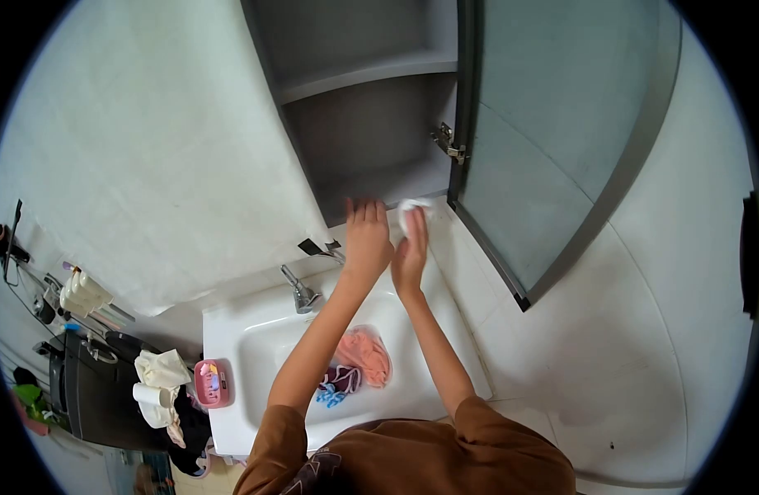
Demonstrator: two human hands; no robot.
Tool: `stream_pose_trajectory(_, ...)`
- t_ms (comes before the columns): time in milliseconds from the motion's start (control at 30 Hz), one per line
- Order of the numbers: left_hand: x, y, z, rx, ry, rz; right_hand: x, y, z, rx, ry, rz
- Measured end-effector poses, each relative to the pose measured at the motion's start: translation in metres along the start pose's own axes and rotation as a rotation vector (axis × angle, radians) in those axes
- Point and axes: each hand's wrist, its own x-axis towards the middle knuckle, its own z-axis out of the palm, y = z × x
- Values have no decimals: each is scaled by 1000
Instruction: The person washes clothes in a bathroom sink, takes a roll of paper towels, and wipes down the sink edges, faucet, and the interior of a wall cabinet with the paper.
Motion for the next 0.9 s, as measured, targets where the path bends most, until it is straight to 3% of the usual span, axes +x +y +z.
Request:
stream_pose_trajectory(33, -1, -1, 0, 7, -3, -7, -9, 2, 1, 133, 73, 197)
stream_pose_trajectory(100, -4, 3, 3, 110, 26, 15, -15, 13, 1, 535, 182, 821)
stream_pose_trajectory(133, -5, 5, 2, 111, 26, 2, -11, 15, 1, 537, 178, 826)
stream_pose_trajectory(200, -4, 5, 0, 94, 22, -7, 7, 13, 3, 1081, 414, 943)
stream_pose_trajectory(233, -2, 5, -1, 76, 27, -16, 14, 12, 6, 1080, 415, 945)
stream_pose_trajectory(300, 3, 3, -7, 46, 11, -20, 25, 3, 16, 834, 355, 718)
stream_pose_trajectory(433, 8, -2, -10, -54, -10, -49, 21, -15, 38, 684, 245, 636)
stream_pose_trajectory(500, 6, -3, -13, -80, -16, -48, 14, -14, 36, 686, 237, 669)
stream_pose_trajectory(567, 5, -3, -15, -106, -20, -47, 17, -24, 13, 540, -14, 816)
stream_pose_trajectory(600, 4, -2, -14, -84, -17, -46, 13, -26, 6, 543, -14, 812)
stream_pose_trajectory(667, 5, -1, -11, -63, 0, -34, 13, -28, -4, 330, 97, 480)
stream_pose_trajectory(700, 3, 0, -10, -69, -9, -46, 19, -27, -6, 328, 101, 474)
stream_pose_trajectory(767, 1, 2, -9, -79, -21, -60, 39, -39, -13, 82, 307, 33)
stream_pose_trajectory(800, -1, 3, -9, -67, -27, -67, 50, -47, -18, 128, 272, 39)
stream_pose_trajectory(900, -2, 5, -10, -28, -52, -77, 105, -55, -28, -300, 187, -376)
